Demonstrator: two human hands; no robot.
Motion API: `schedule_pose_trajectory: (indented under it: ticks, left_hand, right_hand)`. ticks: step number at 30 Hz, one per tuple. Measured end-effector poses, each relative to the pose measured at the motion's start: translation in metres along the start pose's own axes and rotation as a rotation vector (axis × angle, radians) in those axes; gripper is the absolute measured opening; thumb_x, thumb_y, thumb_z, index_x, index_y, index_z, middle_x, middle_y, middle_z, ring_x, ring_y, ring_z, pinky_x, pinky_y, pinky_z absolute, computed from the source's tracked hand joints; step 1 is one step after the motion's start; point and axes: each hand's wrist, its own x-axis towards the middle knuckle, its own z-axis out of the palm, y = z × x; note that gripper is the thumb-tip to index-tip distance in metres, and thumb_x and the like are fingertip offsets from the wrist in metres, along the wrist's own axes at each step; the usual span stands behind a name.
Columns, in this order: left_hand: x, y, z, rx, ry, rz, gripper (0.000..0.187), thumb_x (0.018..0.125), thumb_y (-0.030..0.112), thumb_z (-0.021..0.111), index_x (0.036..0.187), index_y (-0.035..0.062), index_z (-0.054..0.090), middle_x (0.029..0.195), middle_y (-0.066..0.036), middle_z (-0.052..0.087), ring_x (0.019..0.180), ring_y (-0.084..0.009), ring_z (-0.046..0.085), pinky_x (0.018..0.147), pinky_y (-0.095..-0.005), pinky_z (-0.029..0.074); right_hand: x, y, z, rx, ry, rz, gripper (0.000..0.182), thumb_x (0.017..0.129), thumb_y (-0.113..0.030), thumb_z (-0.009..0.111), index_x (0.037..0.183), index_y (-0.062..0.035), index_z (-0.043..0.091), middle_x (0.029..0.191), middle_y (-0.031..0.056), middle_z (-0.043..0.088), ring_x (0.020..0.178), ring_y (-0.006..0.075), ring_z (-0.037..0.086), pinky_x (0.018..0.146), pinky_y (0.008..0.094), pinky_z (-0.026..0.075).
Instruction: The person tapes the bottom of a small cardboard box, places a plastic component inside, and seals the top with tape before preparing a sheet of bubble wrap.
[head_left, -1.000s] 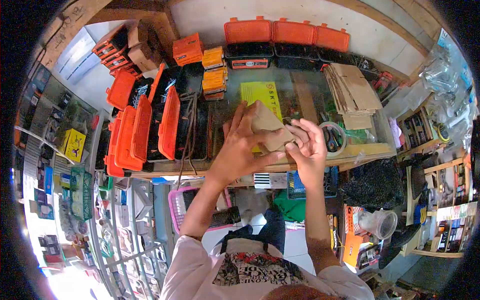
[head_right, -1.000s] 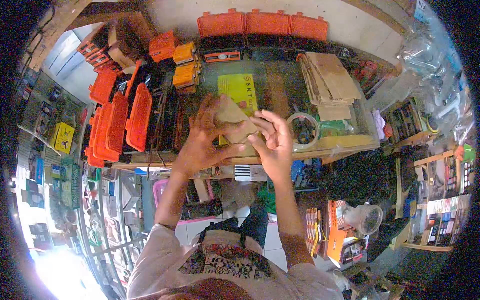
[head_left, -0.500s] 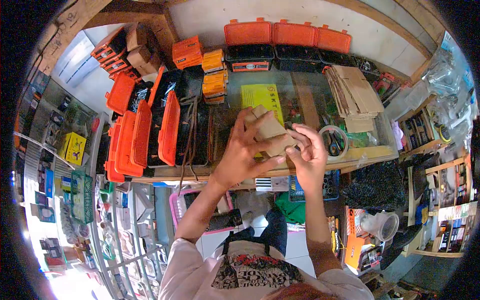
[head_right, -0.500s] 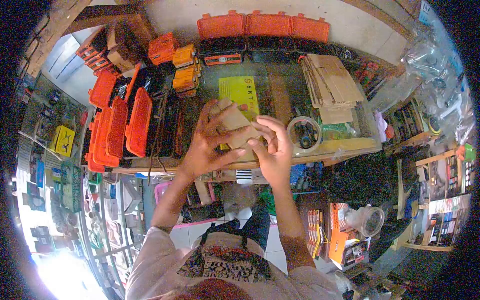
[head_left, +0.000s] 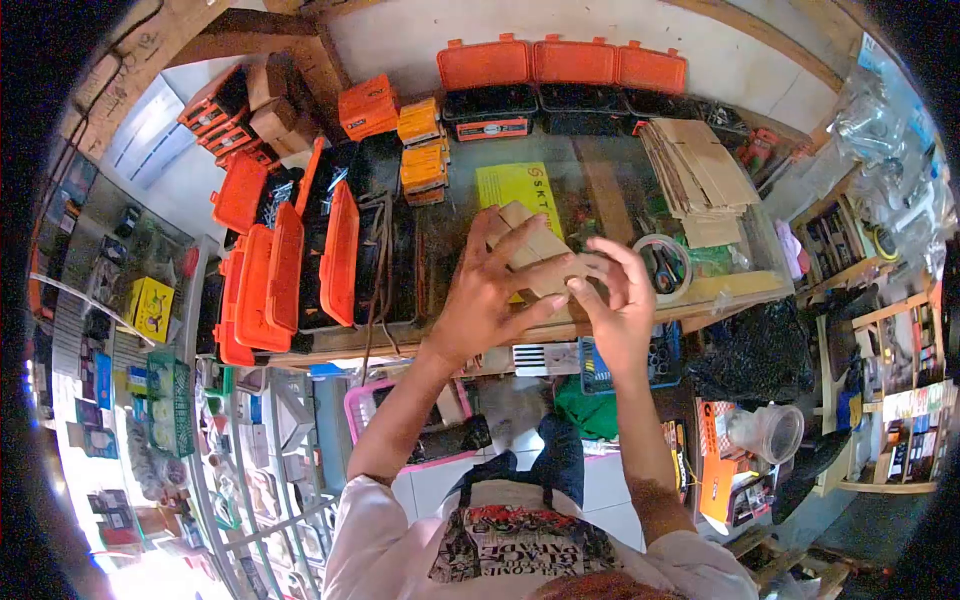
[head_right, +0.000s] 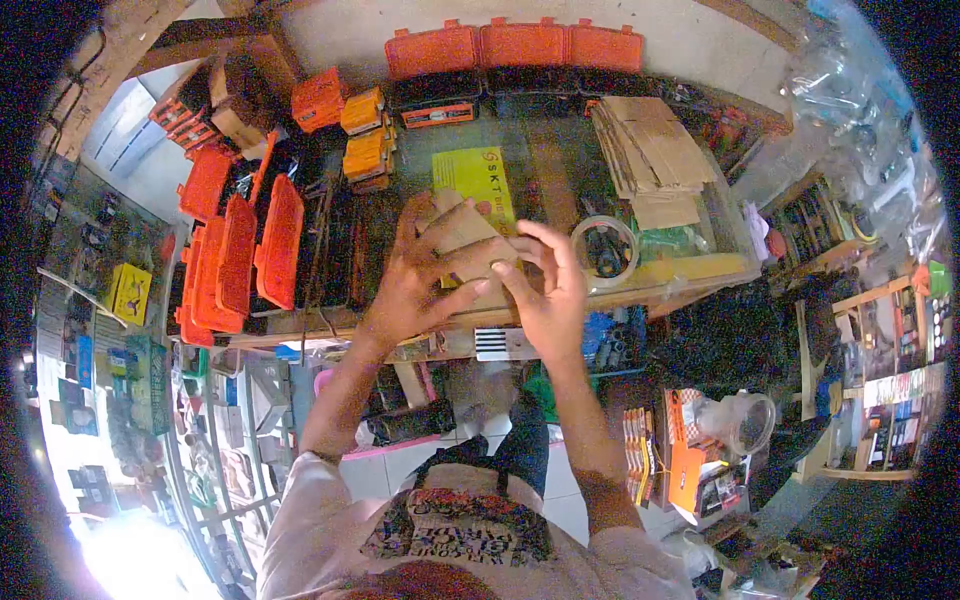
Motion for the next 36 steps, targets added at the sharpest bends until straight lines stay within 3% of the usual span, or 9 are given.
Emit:
schedule_pose_trajectory:
  ticks: [3, 6, 13, 18, 24, 33, 36]
  left_hand:
    - [0.001, -0.002, 0.000, 0.023, 0.003, 0.029, 0.043, 0.084, 0.041, 0.077, 0.125, 0.0273, 0.075, 0.153, -0.010, 0.049, 0.139, -0.0536, 0.033, 0.117, -0.0647, 0.029]
    - [0.000, 0.001, 0.000, 0.035, -0.002, 0.004, 0.045, 0.085, 0.043, 0.076, 0.127, 0.0283, 0.073, 0.152, -0.010, 0.050, 0.140, -0.0516, 0.034, 0.112, -0.0628, 0.034]
    - [-0.005, 0.006, -0.002, 0.085, 0.013, 0.024, 0.045, 0.088, 0.044, 0.072, 0.129, 0.0263, 0.071, 0.151, -0.007, 0.054, 0.143, -0.0343, 0.042, 0.104, -0.0511, 0.034]
    - [-0.003, 0.003, -0.002, 0.040, -0.029, 0.068, 0.051, 0.090, 0.044, 0.070, 0.134, 0.0170, 0.067, 0.146, -0.006, 0.059, 0.138, -0.0253, 0.051, 0.103, -0.0474, 0.034]
    - [-0.003, 0.004, -0.003, -0.025, -0.037, 0.027, 0.058, 0.091, 0.045, 0.068, 0.140, 0.0155, 0.058, 0.148, -0.007, 0.056, 0.139, -0.0270, 0.048, 0.102, -0.0456, 0.035]
    - [-0.006, -0.002, 0.000, -0.045, -0.055, 0.069, 0.047, 0.094, 0.046, 0.065, 0.130, 0.0157, 0.063, 0.151, -0.007, 0.053, 0.142, -0.0281, 0.044, 0.103, -0.0474, 0.034]
    - [-0.005, -0.001, -0.003, -0.012, -0.064, 0.080, 0.050, 0.090, 0.041, 0.070, 0.131, 0.0147, 0.061, 0.150, -0.007, 0.054, 0.142, -0.0273, 0.045, 0.105, -0.0448, 0.034]
  right_hand:
    - [-0.006, -0.026, -0.009, 0.049, 0.031, 0.120, 0.053, 0.089, 0.000, 0.074, 0.137, -0.0005, 0.052, 0.129, 0.0151, 0.063, 0.118, 0.0196, 0.060, 0.100, 0.0324, 0.049]
    - [-0.015, -0.056, -0.022, 0.392, -0.073, 0.381, 0.048, 0.100, -0.012, 0.061, 0.144, -0.0006, 0.045, 0.139, 0.0202, 0.058, 0.119, 0.0238, 0.061, 0.102, 0.0362, 0.048]
    - [-0.037, -0.070, -0.025, 0.644, -0.172, 0.500, 0.063, 0.103, -0.031, 0.050, 0.156, -0.0023, 0.031, 0.153, 0.0316, 0.040, 0.128, 0.0371, 0.056, 0.104, 0.0449, 0.048]
    - [-0.042, -0.070, -0.023, 0.793, -0.166, 0.496, 0.062, 0.103, -0.031, 0.051, 0.154, -0.0013, 0.033, 0.155, 0.0311, 0.038, 0.128, 0.0386, 0.057, 0.105, 0.0462, 0.048]
    - [-0.045, -0.069, -0.021, 0.873, -0.150, 0.504, 0.061, 0.103, -0.030, 0.050, 0.154, -0.0001, 0.033, 0.155, 0.0315, 0.037, 0.129, 0.0397, 0.056, 0.105, 0.0475, 0.048]
    - [-0.044, -0.066, -0.021, 0.889, -0.126, 0.525, 0.061, 0.102, -0.032, 0.051, 0.153, -0.0007, 0.035, 0.155, 0.0313, 0.037, 0.129, 0.0402, 0.056, 0.106, 0.0479, 0.048]
    - [-0.044, -0.066, -0.021, 0.901, -0.123, 0.535, 0.061, 0.102, -0.032, 0.051, 0.152, -0.0008, 0.036, 0.155, 0.0312, 0.038, 0.128, 0.0402, 0.057, 0.106, 0.0478, 0.048]
